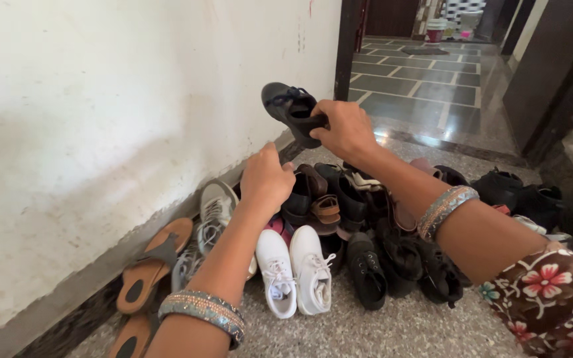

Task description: The person removes various shoes from a wooden cabinet and places them on the floor near a staircase. The person handles multiple pairs of shoes, including sneakers, sandals, and formal shoes, one at a time.

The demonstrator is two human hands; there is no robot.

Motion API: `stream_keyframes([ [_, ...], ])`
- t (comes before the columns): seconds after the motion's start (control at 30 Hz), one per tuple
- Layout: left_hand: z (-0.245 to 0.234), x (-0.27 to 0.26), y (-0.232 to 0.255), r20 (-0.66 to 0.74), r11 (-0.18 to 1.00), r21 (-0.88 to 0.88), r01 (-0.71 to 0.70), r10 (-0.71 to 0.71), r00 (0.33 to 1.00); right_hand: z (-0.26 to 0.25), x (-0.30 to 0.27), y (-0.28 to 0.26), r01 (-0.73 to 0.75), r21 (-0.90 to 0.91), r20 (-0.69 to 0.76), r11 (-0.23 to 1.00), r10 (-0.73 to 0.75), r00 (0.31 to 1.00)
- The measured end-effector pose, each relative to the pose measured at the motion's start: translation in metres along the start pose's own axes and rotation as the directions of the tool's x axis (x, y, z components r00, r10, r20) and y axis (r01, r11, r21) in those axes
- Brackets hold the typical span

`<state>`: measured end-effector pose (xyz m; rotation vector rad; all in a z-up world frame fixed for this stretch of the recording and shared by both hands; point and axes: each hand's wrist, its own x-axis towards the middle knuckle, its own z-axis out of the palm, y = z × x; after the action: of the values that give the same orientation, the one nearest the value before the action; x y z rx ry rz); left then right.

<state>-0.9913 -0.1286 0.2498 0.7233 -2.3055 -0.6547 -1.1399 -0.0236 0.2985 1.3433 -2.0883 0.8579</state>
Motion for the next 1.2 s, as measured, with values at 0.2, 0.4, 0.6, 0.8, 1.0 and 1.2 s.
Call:
stream_keyframes([
  [0.2,0.043,0.022,-0.002,0.021,0.999,-0.045,0.009,-0.008,1.000,0.005,-0.002,0.054,-0.095,-0.043,0.051,0.995,0.097,0.994],
  [0.4,0.096,0.036,0.004,0.103,0.995,-0.092,0.037,-0.027,0.994,0.014,-0.015,0.116,-0.151,-0.078,0.055,0.985,0.155,0.986],
  [0.6,0.153,0.050,0.009,0.123,0.989,-0.139,0.041,-0.024,0.992,0.036,-0.034,0.169,-0.244,-0.102,0.044,0.964,0.249,0.967],
  [0.8,0.198,0.058,-0.002,0.194,0.989,-0.125,0.084,-0.059,0.979,0.063,-0.050,0.209,-0.324,-0.115,0.051,0.939,0.331,0.942],
  [1.0,0.219,0.069,-0.007,0.280,0.980,-0.112,0.163,-0.126,0.952,0.101,-0.050,0.233,-0.349,-0.065,0.082,0.935,0.354,0.932],
  [1.2,0.236,0.086,-0.019,0.281,0.985,-0.091,0.147,-0.117,0.952,0.143,-0.042,0.253,-0.348,-0.009,0.028,0.937,0.348,0.937],
])
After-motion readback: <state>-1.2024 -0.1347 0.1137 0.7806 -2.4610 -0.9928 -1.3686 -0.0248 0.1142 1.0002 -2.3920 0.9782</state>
